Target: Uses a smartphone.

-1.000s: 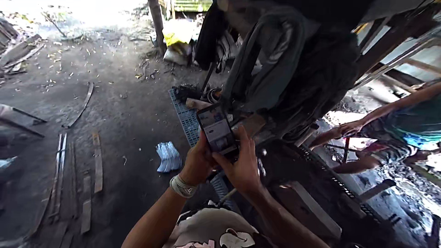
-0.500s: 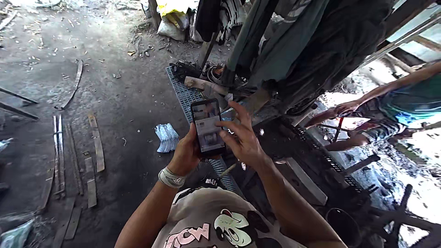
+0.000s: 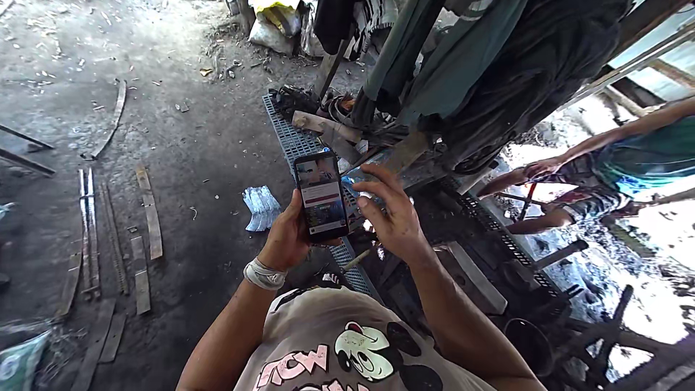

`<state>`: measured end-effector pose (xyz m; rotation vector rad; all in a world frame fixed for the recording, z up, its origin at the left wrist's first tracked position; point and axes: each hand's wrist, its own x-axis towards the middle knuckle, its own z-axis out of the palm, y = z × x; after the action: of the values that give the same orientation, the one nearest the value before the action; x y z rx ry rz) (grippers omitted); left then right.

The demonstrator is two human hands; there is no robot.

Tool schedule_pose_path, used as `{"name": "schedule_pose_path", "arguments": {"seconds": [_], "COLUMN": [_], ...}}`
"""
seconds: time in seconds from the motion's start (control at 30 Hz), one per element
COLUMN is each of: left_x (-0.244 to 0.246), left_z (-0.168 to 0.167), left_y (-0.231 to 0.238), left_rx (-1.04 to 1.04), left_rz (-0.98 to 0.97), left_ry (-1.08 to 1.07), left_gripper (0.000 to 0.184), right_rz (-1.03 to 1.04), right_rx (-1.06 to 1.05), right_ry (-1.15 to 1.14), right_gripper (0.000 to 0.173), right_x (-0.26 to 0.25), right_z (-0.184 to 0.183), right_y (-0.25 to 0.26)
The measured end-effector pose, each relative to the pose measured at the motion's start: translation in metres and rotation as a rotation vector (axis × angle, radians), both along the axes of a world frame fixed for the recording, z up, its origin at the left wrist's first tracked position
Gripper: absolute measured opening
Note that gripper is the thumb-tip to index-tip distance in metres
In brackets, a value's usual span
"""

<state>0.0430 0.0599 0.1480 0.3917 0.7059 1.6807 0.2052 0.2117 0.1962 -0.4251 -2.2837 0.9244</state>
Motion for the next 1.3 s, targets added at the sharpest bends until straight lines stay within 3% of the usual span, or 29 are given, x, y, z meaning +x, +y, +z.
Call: {"name": "schedule_pose_path", "arguments": {"seconds": [0.77,1.3], "left_x": [-0.021,-0.023], "left_z": [-0.011,-0.024], "left_y": [0.002,0.011], "left_rx": [-0.029,-0.016], "left_rz": [-0.003,-0.025], "left_ry": [-0.015,-0.036], "left_gripper": [0.071,0.071], "right_rz": [0.117,0.104], "right_rx": [0.055,0.032], "right_ry": [-0.081,-0.042], "right_gripper": [0.023,0.022], "right_x": [-0.03,-0.029], "right_z": [-0.029,-0.016], "right_y": [-0.009,0.0]}}
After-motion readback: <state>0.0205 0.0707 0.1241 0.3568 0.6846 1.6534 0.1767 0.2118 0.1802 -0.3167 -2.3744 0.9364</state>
